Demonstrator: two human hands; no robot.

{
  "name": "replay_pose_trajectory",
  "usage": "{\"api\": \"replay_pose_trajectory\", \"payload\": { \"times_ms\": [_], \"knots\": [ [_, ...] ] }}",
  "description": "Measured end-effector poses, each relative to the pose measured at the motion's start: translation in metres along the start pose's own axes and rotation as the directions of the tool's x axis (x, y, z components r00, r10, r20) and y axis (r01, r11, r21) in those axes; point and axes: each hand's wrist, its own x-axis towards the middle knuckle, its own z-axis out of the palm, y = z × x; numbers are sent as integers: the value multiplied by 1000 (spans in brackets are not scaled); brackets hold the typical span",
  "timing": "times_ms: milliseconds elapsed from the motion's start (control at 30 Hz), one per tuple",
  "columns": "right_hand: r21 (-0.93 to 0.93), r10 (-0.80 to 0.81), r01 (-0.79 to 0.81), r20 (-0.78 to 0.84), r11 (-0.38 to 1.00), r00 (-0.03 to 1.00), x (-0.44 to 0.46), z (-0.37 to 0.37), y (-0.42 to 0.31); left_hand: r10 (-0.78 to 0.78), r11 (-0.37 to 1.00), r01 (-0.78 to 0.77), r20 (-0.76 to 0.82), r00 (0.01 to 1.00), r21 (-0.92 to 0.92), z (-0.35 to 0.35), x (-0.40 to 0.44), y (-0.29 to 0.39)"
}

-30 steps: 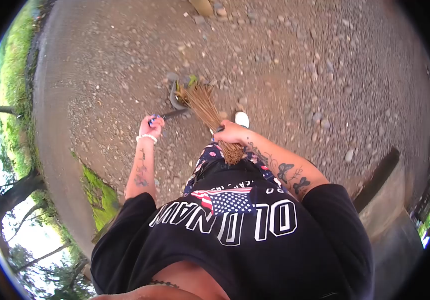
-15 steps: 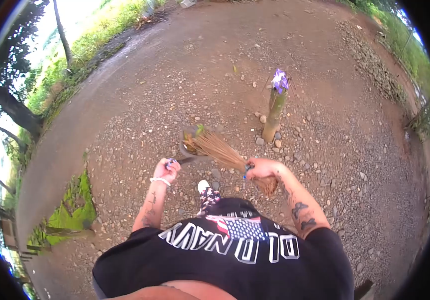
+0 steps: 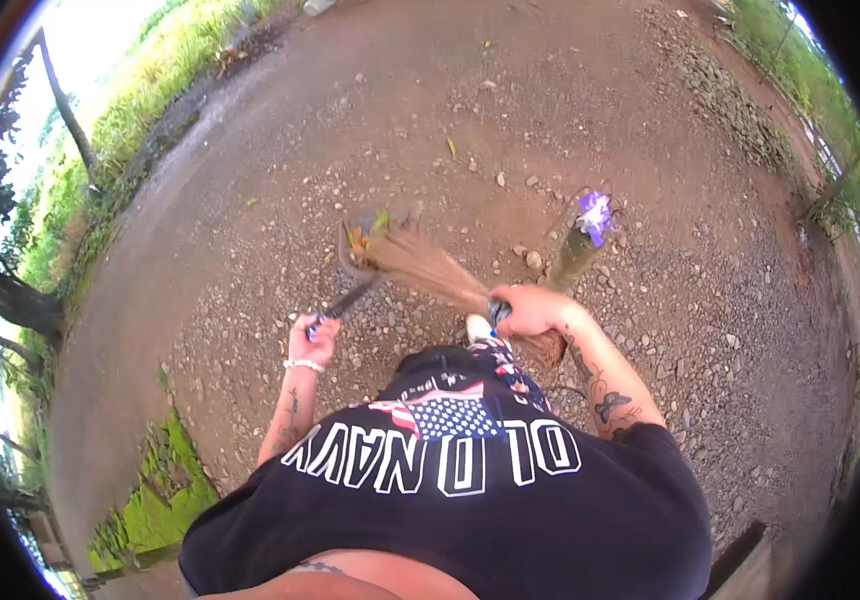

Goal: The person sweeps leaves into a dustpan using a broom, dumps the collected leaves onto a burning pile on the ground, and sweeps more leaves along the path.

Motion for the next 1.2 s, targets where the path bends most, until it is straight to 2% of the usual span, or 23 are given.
{"api": "replay_pose_trajectory", "payload": {
  "times_ms": [33,67,100,133,167,233,333,500,633,700,733,800,833,900,967,1033,1067,1100,1133,1167,1200],
  "knots": [
    [-19,-21,20,-49,1000,999,17,-17,3,28,1000,-28,-14,1000,-4,8,21,17],
    [-78,-47,41,-73,996,996,35,-37,3,205,943,-223,98,974,248,10,47,33],
    [-73,9,-12,-32,997,999,51,-61,-2,282,917,-301,108,953,261,21,71,43],
    [-130,-18,13,-38,991,999,75,-77,11,143,980,-162,160,977,112,26,96,62],
    [-137,-61,48,-92,989,994,96,-96,19,-19,981,36,91,996,-189,52,108,64],
    [-189,-49,33,-86,982,995,134,-142,23,8,995,3,111,994,-95,70,156,97],
    [-178,-41,33,-46,984,998,179,-199,20,-6,986,25,111,994,-167,98,211,124],
    [-257,-32,28,-12,966,999,246,-278,13,0,987,11,70,998,-162,159,299,188],
    [-153,46,-47,-9,987,999,287,-319,7,-59,984,67,52,997,-164,188,358,256],
    [97,82,-84,31,992,996,309,-341,12,-66,989,69,31,997,-134,204,390,298],
    [105,95,-96,19,990,995,319,-349,16,-76,991,75,-3,997,-112,214,407,321],
    [391,212,-203,20,898,977,334,-356,19,-112,990,107,-51,992,-93,228,434,368],
    [397,233,-227,33,889,972,344,-364,18,-130,987,122,-66,989,-107,232,447,387],
    [584,356,-311,41,750,934,363,-380,21,-113,992,120,-173,978,27,245,477,428],
    [647,405,-357,80,674,911,389,-397,36,-140,985,162,-276,951,56,257,509,462],
    [766,449,-414,184,492,874,416,-401,57,-90,972,164,-379,921,166,268,532,480],
    [840,449,-365,166,402,878,439,-397,75,71,934,35,-283,957,355,252,552,493],
    [849,484,-360,145,387,863,462,-395,85,196,873,-38,-278,940,485,254,567,497],
    [855,517,-351,117,382,848,491,-393,101,182,818,-13,-237,954,576,248,584,512],
    [713,466,-345,29,611,884,524,-385,146,156,867,37,-342,927,496,244,601,523],
    [757,518,-416,121,504,847,560,-384,160,151,848,64,-357,922,526,246,606,528]
  ]
}}
